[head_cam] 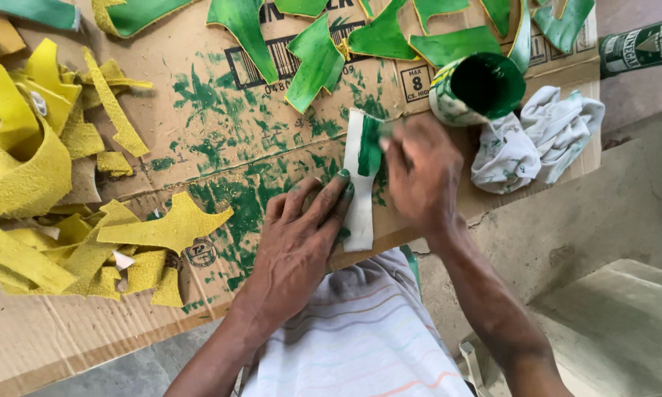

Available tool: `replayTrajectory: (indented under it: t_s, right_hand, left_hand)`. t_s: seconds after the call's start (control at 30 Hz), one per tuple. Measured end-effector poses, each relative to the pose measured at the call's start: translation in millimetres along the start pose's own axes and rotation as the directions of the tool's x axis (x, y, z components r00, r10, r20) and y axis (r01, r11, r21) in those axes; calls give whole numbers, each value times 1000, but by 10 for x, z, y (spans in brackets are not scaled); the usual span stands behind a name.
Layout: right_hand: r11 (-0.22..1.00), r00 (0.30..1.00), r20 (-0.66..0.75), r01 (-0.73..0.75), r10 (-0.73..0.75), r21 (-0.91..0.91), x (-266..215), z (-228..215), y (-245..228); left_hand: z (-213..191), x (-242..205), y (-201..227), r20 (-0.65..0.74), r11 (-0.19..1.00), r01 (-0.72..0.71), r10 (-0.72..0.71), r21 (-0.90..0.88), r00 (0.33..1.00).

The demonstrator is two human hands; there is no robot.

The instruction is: The person repeatedly picks up yellow sponge pieces from a pile on a cardboard surface, applies green paint using a small brush, and places the painted pieces aside. The process is repeated for multiple sponge pieces throughout the clip.

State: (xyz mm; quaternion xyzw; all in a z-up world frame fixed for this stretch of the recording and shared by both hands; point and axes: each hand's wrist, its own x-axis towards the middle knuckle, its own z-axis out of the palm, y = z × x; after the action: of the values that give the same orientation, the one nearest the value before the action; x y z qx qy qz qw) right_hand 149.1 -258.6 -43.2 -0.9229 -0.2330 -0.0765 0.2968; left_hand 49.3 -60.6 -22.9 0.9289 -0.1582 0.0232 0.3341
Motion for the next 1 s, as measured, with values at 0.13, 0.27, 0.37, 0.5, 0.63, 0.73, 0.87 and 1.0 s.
replayTrajectory:
  t_s: [0.13, 0.27, 0.37, 0.5, 0.63, 0.73, 0.87, 1.0]
  right_hand:
    - [998, 995, 101, 12, -17, 56, -301, -97, -143]
    - [999, 997, 59, 42, -43, 12, -29, 55, 17]
    - [997, 997, 60, 47, -51, 63, 1, 23, -73]
    - [988, 984, 121, 116, -128, 98, -1, -11, -101]
    - [989, 989, 13, 147, -148, 25, 249, 130, 38]
    - [974, 974, 96, 195, -206, 115, 22, -19, -92]
    - [981, 979, 100, 166, -176, 104, 146, 56, -8]
    - [975, 978, 51, 199, -204, 101, 138, 81, -24]
  left_hand:
    - [45, -24, -11, -26, 1000, -11, 11, 3, 1000]
    - [70, -50, 57, 42, 991, 9, -15, 136, 999]
    - [66, -59, 101, 44, 995, 33, -37, 98, 998]
    - [65, -71, 124, 3, 998, 28, -28, 54, 1000]
    - [94, -69, 185, 37, 996, 54, -57, 77, 998]
    - [75, -65, 186, 19, 996, 36, -38, 82, 999]
    - [111, -53, 198, 36, 992, 68, -72, 107, 997]
    - [116, -83, 194, 56, 995, 58, -62, 78, 997]
